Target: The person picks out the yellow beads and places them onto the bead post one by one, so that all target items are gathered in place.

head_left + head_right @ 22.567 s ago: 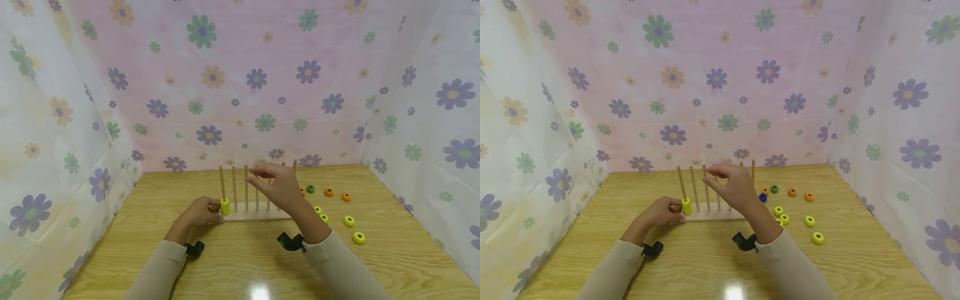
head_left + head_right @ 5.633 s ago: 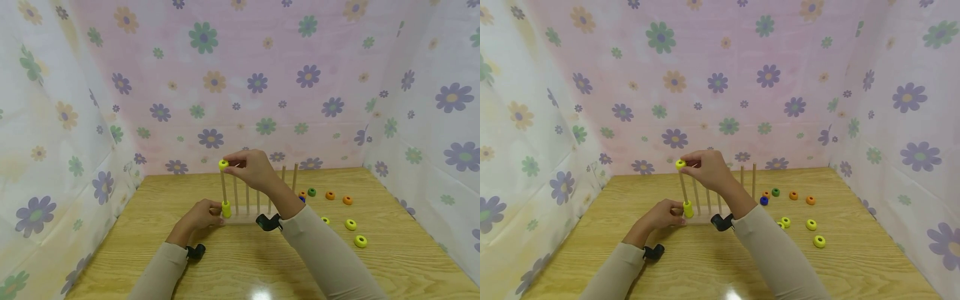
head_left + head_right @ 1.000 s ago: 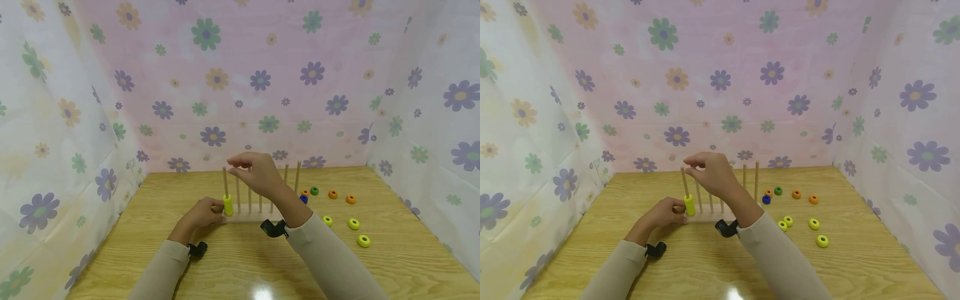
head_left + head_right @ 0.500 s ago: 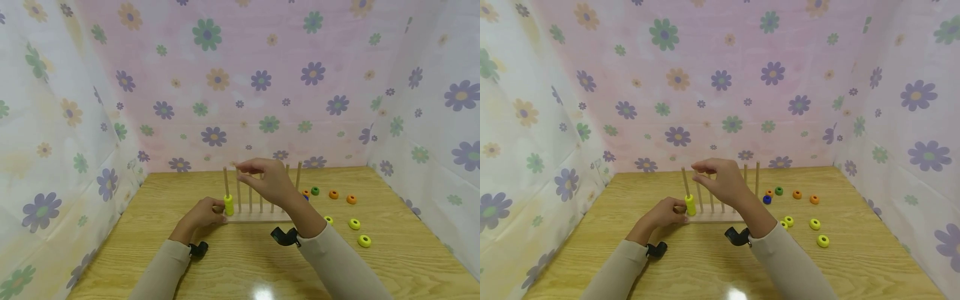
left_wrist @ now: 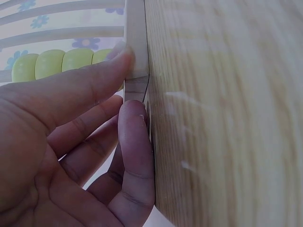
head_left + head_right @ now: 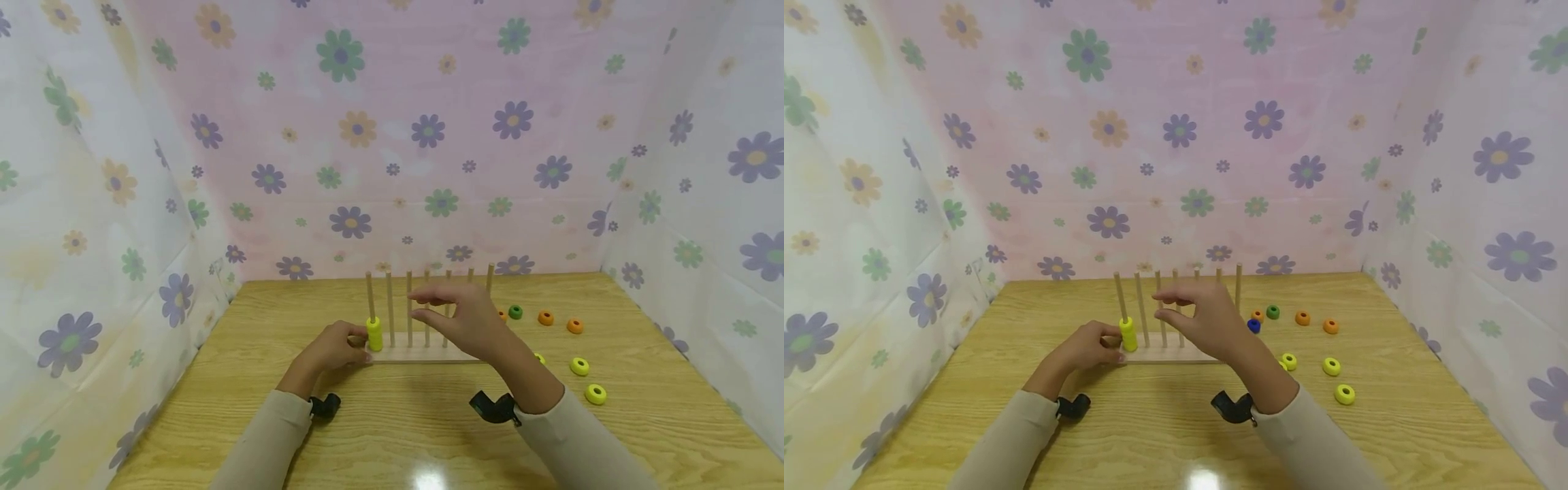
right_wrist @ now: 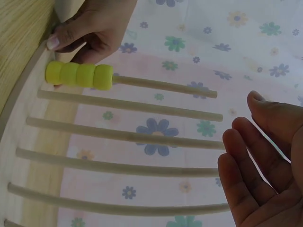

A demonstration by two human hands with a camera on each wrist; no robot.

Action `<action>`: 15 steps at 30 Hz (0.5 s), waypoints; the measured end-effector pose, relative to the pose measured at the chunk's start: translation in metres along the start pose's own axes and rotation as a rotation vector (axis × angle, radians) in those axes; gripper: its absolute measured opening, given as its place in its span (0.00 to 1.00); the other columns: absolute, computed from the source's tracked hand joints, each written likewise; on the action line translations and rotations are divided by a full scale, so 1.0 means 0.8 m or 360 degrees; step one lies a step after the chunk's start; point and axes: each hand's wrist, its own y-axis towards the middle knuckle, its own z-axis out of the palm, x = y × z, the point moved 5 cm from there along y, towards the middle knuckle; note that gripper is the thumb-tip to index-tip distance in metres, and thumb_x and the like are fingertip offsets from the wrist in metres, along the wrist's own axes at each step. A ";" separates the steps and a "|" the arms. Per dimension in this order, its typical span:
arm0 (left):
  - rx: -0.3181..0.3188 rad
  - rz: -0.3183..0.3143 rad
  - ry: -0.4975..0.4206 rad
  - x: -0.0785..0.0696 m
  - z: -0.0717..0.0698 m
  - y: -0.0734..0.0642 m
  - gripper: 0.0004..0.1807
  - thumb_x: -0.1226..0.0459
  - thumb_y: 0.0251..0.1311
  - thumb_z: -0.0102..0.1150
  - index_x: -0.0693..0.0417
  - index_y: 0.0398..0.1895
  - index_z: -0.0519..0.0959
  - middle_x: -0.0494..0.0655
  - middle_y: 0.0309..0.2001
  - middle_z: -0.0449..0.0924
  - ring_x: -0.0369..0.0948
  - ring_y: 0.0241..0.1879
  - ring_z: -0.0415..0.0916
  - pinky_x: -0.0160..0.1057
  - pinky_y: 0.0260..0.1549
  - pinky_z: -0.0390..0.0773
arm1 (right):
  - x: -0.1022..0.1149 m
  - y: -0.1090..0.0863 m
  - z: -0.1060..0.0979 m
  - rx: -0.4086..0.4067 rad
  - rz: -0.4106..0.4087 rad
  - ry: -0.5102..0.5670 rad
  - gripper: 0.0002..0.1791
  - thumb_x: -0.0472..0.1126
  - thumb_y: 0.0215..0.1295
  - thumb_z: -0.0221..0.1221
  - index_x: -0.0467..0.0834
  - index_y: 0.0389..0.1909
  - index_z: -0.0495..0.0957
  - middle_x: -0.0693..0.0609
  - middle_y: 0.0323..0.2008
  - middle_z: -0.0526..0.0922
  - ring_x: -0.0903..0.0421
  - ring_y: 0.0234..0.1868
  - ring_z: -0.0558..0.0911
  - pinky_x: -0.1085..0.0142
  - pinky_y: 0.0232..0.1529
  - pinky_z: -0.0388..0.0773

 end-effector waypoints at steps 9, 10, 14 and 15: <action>0.0015 0.0006 -0.0057 -0.002 0.001 -0.002 0.26 0.60 0.59 0.76 0.45 0.62 0.84 0.48 0.64 0.81 0.55 0.66 0.75 0.55 0.59 0.81 | -0.018 -0.023 -0.013 -0.0006 0.0009 -0.0028 0.16 0.46 0.65 0.72 0.55 0.54 0.88 0.58 0.52 0.89 0.58 0.48 0.88 0.59 0.47 0.87; 0.0016 0.0005 -0.0056 -0.002 0.001 -0.003 0.26 0.59 0.59 0.76 0.45 0.62 0.84 0.48 0.64 0.81 0.55 0.66 0.76 0.55 0.59 0.81 | -0.020 -0.026 -0.014 -0.0007 0.0016 -0.0023 0.16 0.46 0.65 0.71 0.55 0.54 0.87 0.57 0.52 0.89 0.59 0.48 0.88 0.59 0.48 0.87; 0.0011 -0.0002 -0.0043 -0.004 0.000 -0.003 0.26 0.59 0.59 0.76 0.44 0.62 0.84 0.48 0.64 0.81 0.55 0.66 0.75 0.56 0.59 0.80 | -0.029 -0.035 -0.021 -0.0003 0.0046 0.0008 0.15 0.46 0.66 0.71 0.55 0.53 0.87 0.57 0.51 0.89 0.59 0.47 0.87 0.61 0.47 0.87; 0.0010 -0.0007 -0.0042 -0.005 0.000 -0.004 0.26 0.59 0.59 0.76 0.44 0.62 0.84 0.48 0.64 0.81 0.55 0.67 0.75 0.56 0.60 0.80 | -0.031 -0.037 -0.023 -0.0001 0.0061 0.0009 0.15 0.47 0.66 0.71 0.56 0.53 0.87 0.58 0.50 0.89 0.60 0.46 0.87 0.62 0.47 0.87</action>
